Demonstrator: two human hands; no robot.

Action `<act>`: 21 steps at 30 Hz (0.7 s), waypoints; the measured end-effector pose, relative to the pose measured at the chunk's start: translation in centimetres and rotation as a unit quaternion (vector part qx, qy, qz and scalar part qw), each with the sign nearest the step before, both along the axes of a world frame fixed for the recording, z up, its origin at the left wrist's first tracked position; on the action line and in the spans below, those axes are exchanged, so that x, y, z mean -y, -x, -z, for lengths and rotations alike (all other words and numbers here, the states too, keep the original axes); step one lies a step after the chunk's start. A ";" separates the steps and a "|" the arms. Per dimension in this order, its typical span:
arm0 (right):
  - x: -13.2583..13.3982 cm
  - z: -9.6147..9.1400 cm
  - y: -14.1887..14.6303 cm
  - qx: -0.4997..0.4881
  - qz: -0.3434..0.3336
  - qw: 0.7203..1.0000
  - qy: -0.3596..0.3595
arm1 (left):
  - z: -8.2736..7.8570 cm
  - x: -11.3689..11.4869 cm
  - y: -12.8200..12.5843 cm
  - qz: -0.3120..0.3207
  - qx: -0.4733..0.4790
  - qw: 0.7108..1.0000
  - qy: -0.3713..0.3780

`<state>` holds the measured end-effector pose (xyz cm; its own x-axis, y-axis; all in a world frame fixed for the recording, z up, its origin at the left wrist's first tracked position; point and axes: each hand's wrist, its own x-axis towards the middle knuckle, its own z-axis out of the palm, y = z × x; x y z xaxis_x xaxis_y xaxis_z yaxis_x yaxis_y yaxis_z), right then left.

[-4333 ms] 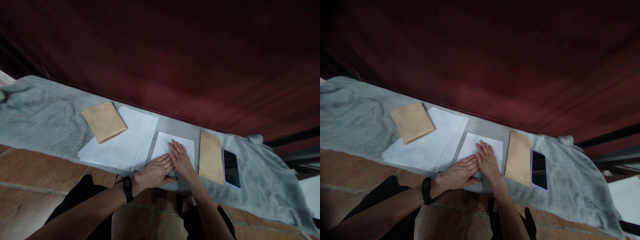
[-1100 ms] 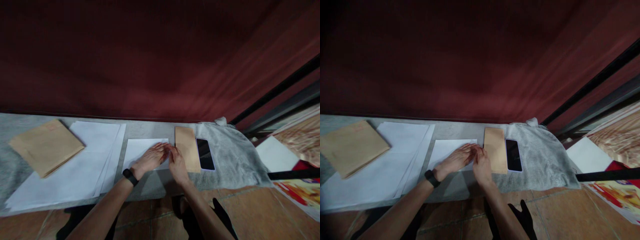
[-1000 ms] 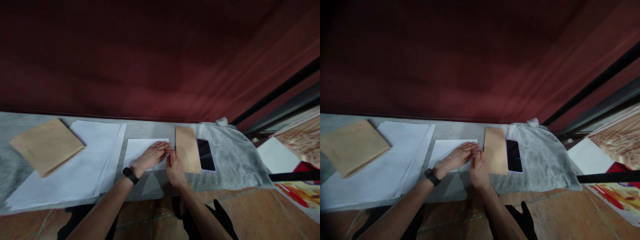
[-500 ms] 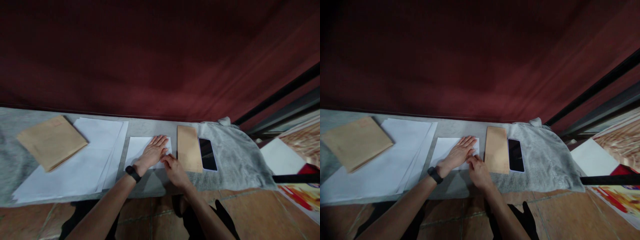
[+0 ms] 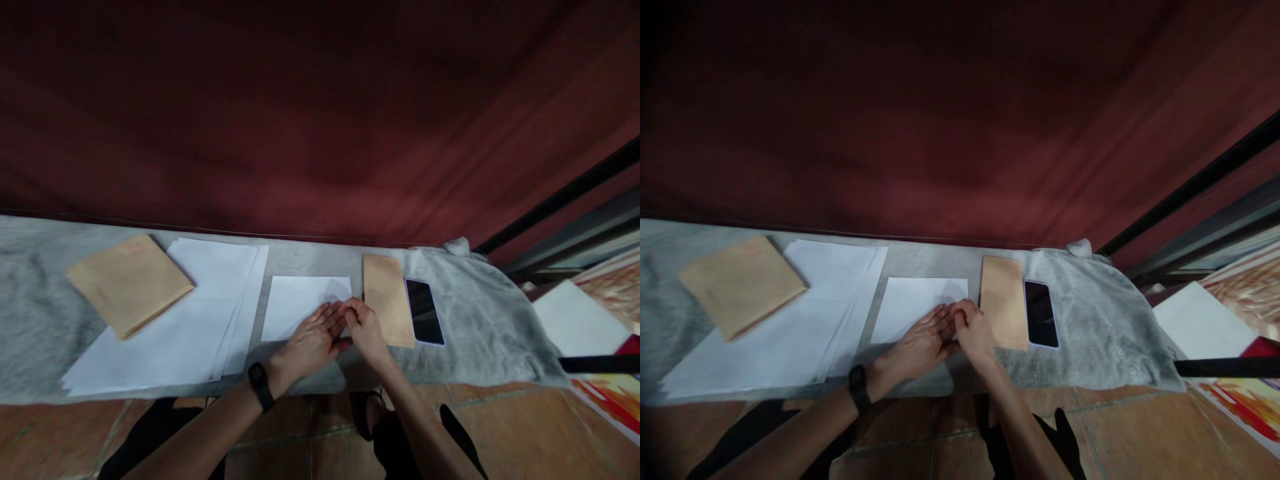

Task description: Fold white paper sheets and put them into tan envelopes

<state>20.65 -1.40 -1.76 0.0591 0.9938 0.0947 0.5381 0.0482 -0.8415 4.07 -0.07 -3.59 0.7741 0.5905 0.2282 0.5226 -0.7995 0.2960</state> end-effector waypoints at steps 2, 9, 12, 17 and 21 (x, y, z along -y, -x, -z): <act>-0.4 0.3 0.2 0.009 0.003 1.000 -0.024 | 0.1 0.8 0.2 0.016 -0.003 1.000 0.005; -0.6 1.7 2.3 0.103 -0.061 0.991 -0.062 | -0.3 3.2 1.4 0.039 -0.007 0.999 0.025; -0.5 2.2 3.0 0.179 -0.106 0.975 -0.072 | -0.8 4.2 1.9 0.050 -0.018 0.997 0.047; -0.5 2.8 3.4 0.271 -0.115 0.951 -0.091 | -2.2 5.0 3.2 0.086 -0.009 0.994 0.074; -0.4 3.3 3.6 0.302 -0.101 0.943 -0.098 | -3.4 4.7 4.4 0.101 0.032 0.991 0.081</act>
